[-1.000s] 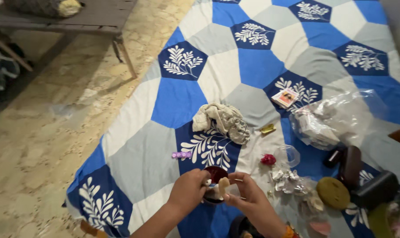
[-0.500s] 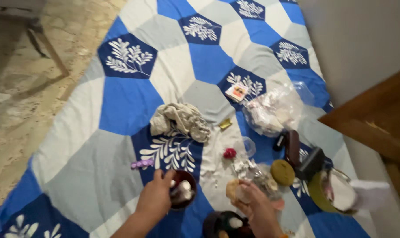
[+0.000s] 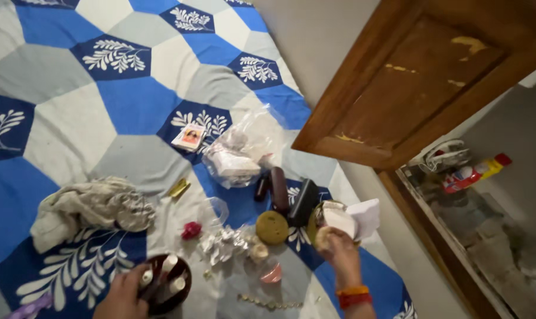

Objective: The person organizes various small items on a bed, including bottles, jewelry, and plastic containers. They pick up and place items into bowls and a plastic bag, sorting them into different groups.

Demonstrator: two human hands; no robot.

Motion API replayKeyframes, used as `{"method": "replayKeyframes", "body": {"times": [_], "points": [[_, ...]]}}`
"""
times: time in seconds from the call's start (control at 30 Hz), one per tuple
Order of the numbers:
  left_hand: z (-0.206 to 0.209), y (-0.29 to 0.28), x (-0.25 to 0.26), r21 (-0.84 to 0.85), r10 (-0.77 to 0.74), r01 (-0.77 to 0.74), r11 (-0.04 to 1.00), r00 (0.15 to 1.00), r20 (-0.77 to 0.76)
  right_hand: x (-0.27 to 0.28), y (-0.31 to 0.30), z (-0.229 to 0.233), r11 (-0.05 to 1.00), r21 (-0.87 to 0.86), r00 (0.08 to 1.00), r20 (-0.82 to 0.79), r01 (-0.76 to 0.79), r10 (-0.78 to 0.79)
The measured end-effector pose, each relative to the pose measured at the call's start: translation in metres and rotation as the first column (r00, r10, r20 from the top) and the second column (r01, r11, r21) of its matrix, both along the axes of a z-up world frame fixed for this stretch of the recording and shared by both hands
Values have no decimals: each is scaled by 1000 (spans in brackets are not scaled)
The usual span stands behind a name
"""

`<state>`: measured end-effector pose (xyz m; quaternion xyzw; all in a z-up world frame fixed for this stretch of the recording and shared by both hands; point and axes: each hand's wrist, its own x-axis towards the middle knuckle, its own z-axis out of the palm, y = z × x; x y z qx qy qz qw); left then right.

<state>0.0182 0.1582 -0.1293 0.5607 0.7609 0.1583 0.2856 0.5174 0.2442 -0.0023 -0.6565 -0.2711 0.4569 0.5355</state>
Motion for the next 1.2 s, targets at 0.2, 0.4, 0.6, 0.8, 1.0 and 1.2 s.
{"method": "replayKeyframes", "body": {"times": [0.2,0.4,0.6,0.8,1.0,1.2], "points": [[-78,5,-22,284,-141,133,950,990,8,82,72,-22,996,45,994,76,-76,73],[-79,-4,-36,243,-116,115,963,993,-7,85,89,-10,997,71,960,280,-11,-9],[-78,-32,-24,414,-100,87,906,995,9,56,97,-11,980,-84,507,846,-181,167],[-70,-25,-30,354,-113,123,927,992,-49,51,90,-10,944,153,266,961,-293,-74],[-68,-40,-16,112,117,-126,986,989,86,-8,68,-29,846,116,570,785,-521,243],[-65,-29,-22,382,-31,61,922,996,-84,-64,52,-70,744,-100,194,935,-660,297]]}}
